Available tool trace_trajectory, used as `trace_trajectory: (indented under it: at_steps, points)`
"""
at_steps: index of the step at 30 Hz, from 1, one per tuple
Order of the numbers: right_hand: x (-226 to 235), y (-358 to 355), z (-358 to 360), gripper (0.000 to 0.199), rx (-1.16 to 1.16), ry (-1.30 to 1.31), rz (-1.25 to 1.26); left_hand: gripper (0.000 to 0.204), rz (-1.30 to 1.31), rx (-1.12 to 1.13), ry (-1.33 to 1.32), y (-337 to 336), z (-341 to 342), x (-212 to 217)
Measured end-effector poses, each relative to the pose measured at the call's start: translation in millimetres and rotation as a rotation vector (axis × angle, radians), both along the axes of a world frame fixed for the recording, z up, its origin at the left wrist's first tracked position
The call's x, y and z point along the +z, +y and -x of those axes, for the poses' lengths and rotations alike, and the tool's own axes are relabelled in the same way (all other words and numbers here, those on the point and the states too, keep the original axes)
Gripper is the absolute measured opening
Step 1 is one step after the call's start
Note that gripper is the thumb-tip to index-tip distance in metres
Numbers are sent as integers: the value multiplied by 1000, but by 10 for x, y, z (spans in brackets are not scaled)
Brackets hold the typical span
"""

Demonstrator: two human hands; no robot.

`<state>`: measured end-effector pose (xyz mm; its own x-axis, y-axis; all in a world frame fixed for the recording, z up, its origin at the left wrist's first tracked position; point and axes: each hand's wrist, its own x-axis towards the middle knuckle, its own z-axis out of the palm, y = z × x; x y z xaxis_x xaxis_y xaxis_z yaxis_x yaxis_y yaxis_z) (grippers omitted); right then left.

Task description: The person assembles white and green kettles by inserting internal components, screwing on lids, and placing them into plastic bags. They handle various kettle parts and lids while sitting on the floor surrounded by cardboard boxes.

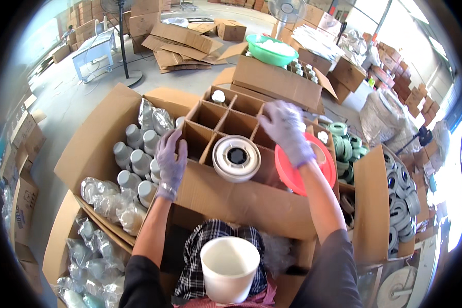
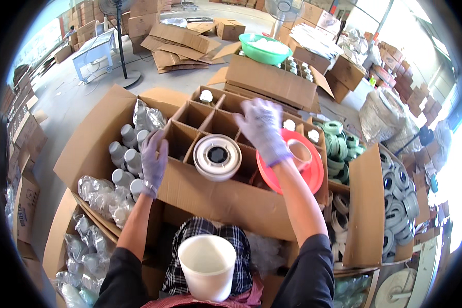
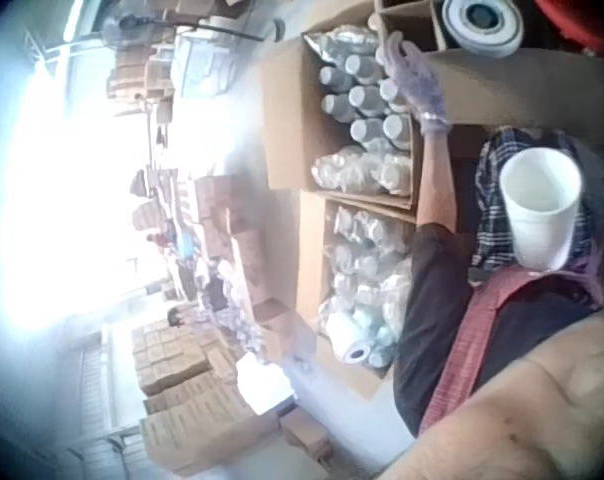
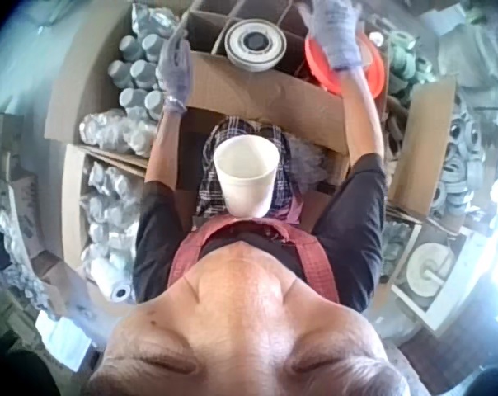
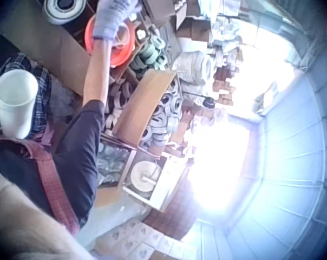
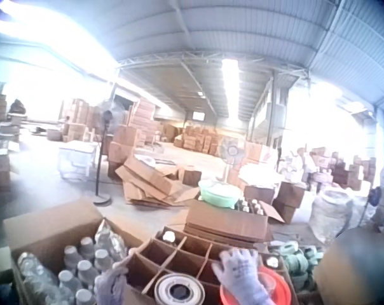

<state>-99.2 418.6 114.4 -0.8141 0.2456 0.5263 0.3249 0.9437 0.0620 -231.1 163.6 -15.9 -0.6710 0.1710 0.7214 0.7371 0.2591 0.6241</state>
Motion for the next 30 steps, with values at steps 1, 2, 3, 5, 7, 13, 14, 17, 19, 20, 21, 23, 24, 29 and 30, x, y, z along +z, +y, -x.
trace_trajectory:
  at_steps: [1,2,3,5,7,13,14,17,19,20,21,23,24,29,30]
  points:
    - [-176,206,363,31,177,88,111,31,266,201,215,187,240,-77]
    - [-316,278,779,33,283,116,205,33,392,245,243,273,467,-254]
    - [-467,404,1142,39,280,-6,217,35,510,194,123,303,499,-272]
    - [-763,548,1719,49,175,-128,261,37,630,146,-35,325,428,-254]
    - [-1096,634,2184,50,131,-185,373,38,621,150,-45,259,422,-326]
    - [-1559,1052,2665,43,84,-237,459,38,575,106,-16,341,398,-312]
    - [-1498,1067,2636,43,145,-263,469,37,581,106,-18,331,391,-304]
    - [-875,590,2454,45,81,-20,376,36,593,144,-40,235,456,-368]
    - [-413,561,2124,50,136,162,239,40,623,107,-106,273,430,-303]
    - [-179,520,1927,51,202,253,177,43,635,98,-107,271,440,-296]
    - [34,433,1701,50,279,328,203,46,649,96,-106,254,470,-318]
    - [343,319,1159,45,347,470,301,59,625,66,-66,239,466,-234]
    - [390,305,934,42,409,575,330,61,364,-30,-143,225,415,-180]
    - [-179,-133,-229,28,554,739,1409,77,-611,-728,-666,-195,-460,509]
    - [-279,-453,-458,29,562,720,1694,82,-676,-796,-719,-424,-622,590]
